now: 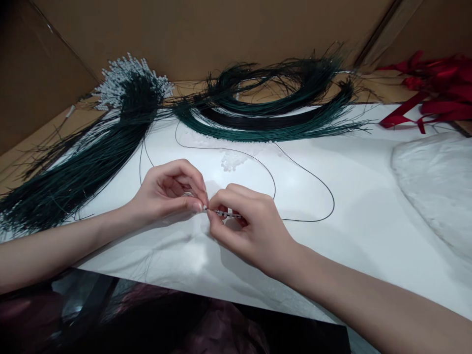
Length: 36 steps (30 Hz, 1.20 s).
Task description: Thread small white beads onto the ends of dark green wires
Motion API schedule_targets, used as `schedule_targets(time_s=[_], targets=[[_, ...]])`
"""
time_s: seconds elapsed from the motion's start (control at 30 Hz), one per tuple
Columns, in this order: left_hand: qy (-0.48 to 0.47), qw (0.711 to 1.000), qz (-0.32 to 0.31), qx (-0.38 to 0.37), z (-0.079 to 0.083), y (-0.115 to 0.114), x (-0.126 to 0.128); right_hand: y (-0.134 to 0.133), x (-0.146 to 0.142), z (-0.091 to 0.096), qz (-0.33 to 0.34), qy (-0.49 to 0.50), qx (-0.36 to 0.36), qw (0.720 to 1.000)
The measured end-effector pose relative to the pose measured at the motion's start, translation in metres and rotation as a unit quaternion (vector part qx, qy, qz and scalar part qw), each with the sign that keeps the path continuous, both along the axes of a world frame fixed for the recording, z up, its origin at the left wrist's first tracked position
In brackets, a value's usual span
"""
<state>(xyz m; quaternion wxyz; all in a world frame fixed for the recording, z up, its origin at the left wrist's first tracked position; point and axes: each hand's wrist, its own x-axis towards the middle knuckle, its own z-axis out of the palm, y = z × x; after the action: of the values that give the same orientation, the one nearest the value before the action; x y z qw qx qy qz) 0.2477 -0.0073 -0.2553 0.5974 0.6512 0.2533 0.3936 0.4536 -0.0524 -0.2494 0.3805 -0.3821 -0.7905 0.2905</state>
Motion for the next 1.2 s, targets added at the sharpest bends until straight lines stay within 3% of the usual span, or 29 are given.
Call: schedule_targets(time_s=[0.2, 0.33, 0.47, 0.67, 0.97, 1.2], targets=[[0.033, 0.994, 0.038, 0.100, -0.0005, -0.0003, -0.0004, 0.0015, 0.0000, -0.0006, -0.033, -0.021, 0.003, 0.999], [0.057, 0.980, 0.060, 0.182, -0.0013, -0.0028, -0.0006, 0.0020, 0.0003, -0.0017, -0.056, -0.012, -0.039, 0.998], [0.074, 0.967, 0.070, 0.232, -0.0031, -0.0046, -0.0002, 0.0022, 0.0008, -0.0022, -0.066, 0.014, -0.085, 0.994], [0.116, 0.943, 0.087, 0.299, -0.0032, -0.0056, 0.0002, 0.0025, -0.0004, -0.0021, -0.068, 0.011, -0.085, 0.994], [0.077, 0.950, 0.065, 0.296, -0.0050, -0.0044, 0.0022, 0.0029, 0.0007, -0.0027, -0.076, 0.018, -0.070, 0.995], [0.101, 0.951, 0.061, 0.286, -0.0049, -0.0060, 0.0025, 0.0019, 0.0001, -0.0036, -0.080, 0.021, -0.078, 0.994]])
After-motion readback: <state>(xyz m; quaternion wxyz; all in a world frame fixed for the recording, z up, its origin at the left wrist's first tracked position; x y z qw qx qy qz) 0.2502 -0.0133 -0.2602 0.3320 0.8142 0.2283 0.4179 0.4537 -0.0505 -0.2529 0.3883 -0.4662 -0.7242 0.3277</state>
